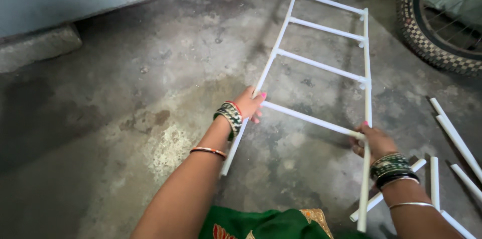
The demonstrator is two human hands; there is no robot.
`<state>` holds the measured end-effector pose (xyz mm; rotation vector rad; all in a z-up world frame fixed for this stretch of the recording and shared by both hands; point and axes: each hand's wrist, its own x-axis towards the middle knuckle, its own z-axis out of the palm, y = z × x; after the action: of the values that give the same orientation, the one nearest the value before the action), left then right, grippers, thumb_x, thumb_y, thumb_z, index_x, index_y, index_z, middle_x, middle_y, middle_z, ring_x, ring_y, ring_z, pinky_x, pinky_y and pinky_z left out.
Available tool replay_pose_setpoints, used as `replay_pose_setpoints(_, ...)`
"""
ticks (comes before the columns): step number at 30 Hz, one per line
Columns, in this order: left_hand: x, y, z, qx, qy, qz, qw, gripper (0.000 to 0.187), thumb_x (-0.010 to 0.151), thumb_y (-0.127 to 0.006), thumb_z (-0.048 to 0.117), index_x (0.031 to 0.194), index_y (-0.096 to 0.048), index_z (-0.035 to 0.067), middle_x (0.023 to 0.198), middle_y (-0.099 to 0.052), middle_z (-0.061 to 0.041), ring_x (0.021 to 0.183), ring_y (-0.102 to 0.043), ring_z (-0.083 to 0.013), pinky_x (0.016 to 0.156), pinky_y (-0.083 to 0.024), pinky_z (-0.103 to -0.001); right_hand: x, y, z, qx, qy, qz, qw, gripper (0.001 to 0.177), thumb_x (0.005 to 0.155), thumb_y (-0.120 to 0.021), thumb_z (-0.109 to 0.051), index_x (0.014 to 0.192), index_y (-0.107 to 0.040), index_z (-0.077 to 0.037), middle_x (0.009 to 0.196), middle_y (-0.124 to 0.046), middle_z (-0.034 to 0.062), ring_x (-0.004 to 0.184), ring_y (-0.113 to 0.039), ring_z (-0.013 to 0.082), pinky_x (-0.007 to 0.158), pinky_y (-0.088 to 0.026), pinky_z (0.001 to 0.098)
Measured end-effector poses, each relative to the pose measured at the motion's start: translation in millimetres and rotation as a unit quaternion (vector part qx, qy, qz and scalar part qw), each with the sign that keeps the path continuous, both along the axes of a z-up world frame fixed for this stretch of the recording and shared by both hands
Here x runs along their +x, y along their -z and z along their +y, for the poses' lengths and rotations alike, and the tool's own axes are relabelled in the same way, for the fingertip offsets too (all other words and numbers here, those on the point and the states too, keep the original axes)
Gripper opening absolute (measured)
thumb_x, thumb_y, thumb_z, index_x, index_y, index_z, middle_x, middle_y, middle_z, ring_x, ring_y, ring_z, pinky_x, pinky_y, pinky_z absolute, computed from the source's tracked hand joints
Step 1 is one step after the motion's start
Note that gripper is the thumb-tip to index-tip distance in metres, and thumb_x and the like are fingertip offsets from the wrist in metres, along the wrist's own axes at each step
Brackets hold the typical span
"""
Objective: The person assembles a white PVC pipe frame on the floor, connecting short and long pipes with T-joints and elbow joints to form a ladder-like structure. They then assemble two short cross-brace pieces using T-joints and short pipes.
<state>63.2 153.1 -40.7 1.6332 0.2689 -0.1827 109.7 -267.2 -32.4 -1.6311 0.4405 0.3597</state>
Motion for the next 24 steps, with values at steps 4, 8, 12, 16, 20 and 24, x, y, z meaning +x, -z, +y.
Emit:
replay_pose_setpoints(4, -6, 20, 7, -0.134, 0.002, -0.038, 0.99, 0.043, 0.097, -0.062, 0.023, 0.132, -0.053, 0.001, 0.102, -0.065, -0.012, 0.08, -0.071, -0.0226, 0.061, -0.065, -0.04, -16, -29, -2, 0.083, 0.016, 0.039, 0.996, 0.032, 0.105, -0.05, -0.034, 0.12, -0.061, -0.008, 0.104, -0.067, 0.0167, 0.089, -0.07, 0.0258, 0.077, -0.064, 0.0363)
replay_pose_setpoints(8, 2, 44, -3, -0.17, -0.135, -0.068, 0.974, 0.044, 0.092, -0.068, 0.008, 0.133, -0.055, -0.001, 0.104, -0.068, -0.018, 0.081, -0.071, -0.0262, 0.066, -0.067, -0.042, -27, -26, -1, 0.124, 0.026, 0.067, 0.99, 0.037, 0.106, -0.05, -0.035, 0.12, -0.052, 0.0, 0.106, -0.065, 0.0203, 0.09, -0.071, 0.0319, 0.074, -0.061, 0.0424)
replay_pose_setpoints(12, -4, 59, -16, -0.197, -0.148, -0.101, 0.964, 0.046, 0.09, -0.072, 0.004, 0.133, -0.055, -0.004, 0.109, -0.069, -0.016, 0.091, -0.072, -0.0235, 0.077, -0.067, -0.04, -33, -12, -9, 0.102, 0.056, 0.112, 0.987, 0.034, 0.104, -0.054, -0.03, 0.121, -0.053, 0.0, 0.106, -0.065, 0.0212, 0.089, -0.071, 0.0348, 0.074, -0.062, 0.0432)
replay_pose_setpoints(16, -23, 42, -15, -0.211, -0.082, -0.112, 0.968, 0.048, 0.093, -0.074, 0.004, 0.138, -0.056, -0.003, 0.116, -0.068, -0.016, 0.098, -0.072, -0.0206, 0.084, -0.066, -0.037, -44, -27, -17, 0.117, 0.042, 0.071, 0.99, 0.032, 0.104, -0.054, -0.028, 0.122, -0.051, -0.002, 0.108, -0.067, 0.0199, 0.084, -0.069, 0.0293, 0.067, -0.059, 0.0378)
replay_pose_setpoints(20, -53, -2, -7, -0.211, -0.114, 0.017, 0.971, 0.041, 0.094, -0.06, 0.012, 0.134, -0.051, 0.006, 0.119, -0.065, -0.014, 0.081, -0.076, -0.0293, 0.071, -0.067, -0.045, -68, -52, -19, 0.146, 0.026, 0.041, 0.988, 0.034, 0.105, -0.051, -0.026, 0.123, -0.053, 0.002, 0.102, -0.068, 0.0178, 0.075, -0.065, 0.0222, 0.058, -0.056, 0.0326)
replay_pose_setpoints(24, -77, -46, -17, -0.18, -0.134, 0.065, 0.972, 0.033, 0.104, -0.048, 0.026, 0.13, -0.057, 0.008, 0.095, -0.07, -0.015, 0.058, -0.068, -0.0261, 0.054, -0.057, -0.039, -78, -66, -11, 0.136, 0.075, 0.038, 0.987, 0.018, 0.107, -0.045, -0.019, 0.116, -0.05, -0.004, 0.087, -0.057, 0.01, 0.059, -0.047, 0.0144, 0.045, -0.039, 0.0273)
